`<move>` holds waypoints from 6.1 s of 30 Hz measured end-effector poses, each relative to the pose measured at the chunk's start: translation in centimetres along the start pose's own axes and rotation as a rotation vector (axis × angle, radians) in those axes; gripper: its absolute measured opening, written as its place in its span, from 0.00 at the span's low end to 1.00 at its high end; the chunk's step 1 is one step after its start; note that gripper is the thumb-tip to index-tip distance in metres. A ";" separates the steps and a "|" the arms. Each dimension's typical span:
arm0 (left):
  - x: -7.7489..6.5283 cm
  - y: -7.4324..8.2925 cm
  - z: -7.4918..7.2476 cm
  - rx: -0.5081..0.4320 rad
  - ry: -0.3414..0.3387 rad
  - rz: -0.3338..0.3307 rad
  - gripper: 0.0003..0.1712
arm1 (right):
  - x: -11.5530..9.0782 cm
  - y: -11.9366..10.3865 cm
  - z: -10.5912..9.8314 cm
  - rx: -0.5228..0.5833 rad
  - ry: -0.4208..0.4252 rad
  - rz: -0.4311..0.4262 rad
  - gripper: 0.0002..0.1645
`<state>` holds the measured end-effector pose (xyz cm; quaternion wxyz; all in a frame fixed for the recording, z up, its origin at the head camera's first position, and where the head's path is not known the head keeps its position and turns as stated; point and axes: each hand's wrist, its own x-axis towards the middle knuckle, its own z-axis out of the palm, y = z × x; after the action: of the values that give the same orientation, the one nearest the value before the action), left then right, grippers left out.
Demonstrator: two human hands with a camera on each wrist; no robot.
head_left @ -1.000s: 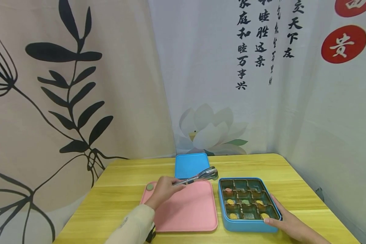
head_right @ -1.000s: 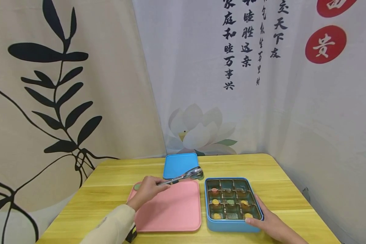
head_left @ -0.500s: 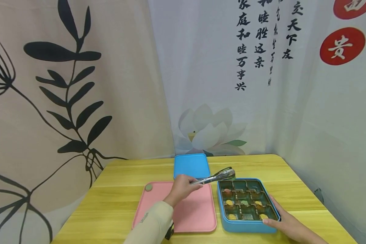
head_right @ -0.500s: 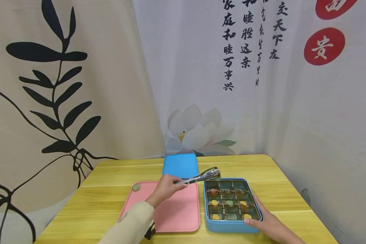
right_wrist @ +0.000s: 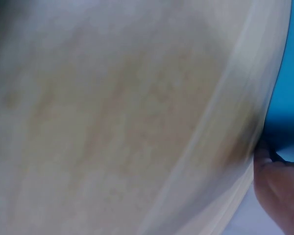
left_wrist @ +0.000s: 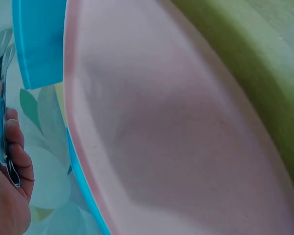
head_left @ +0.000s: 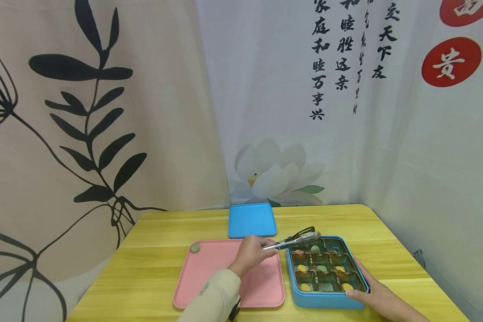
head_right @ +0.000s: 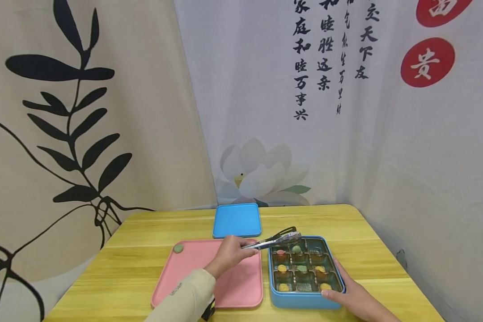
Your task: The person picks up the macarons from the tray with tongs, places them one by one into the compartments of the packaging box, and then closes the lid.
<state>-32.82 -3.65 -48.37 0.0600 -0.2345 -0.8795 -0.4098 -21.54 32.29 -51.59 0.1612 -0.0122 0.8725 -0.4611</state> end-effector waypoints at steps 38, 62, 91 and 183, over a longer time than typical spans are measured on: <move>-3.4 -4.9 -7.6 0.095 0.282 -0.195 0.13 | 0.3 0.2 -0.1 -0.025 -0.017 -0.015 0.58; -8.6 -9.4 -12.5 0.170 0.504 -0.475 0.23 | 0.0 0.3 -0.2 -0.005 -0.035 -0.046 0.58; -15.9 -12.2 -18.3 0.315 0.326 -0.508 0.19 | 0.1 0.2 -0.3 -0.005 -0.033 -0.028 0.59; -13.6 -9.7 -15.2 0.251 0.254 -0.370 0.08 | -0.2 0.1 -0.4 -0.002 -0.021 -0.036 0.60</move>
<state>-26.62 -25.33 -49.17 0.1227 -0.0067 -0.9368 -0.3275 -21.44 32.69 -51.37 0.1619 -0.0329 0.8709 -0.4628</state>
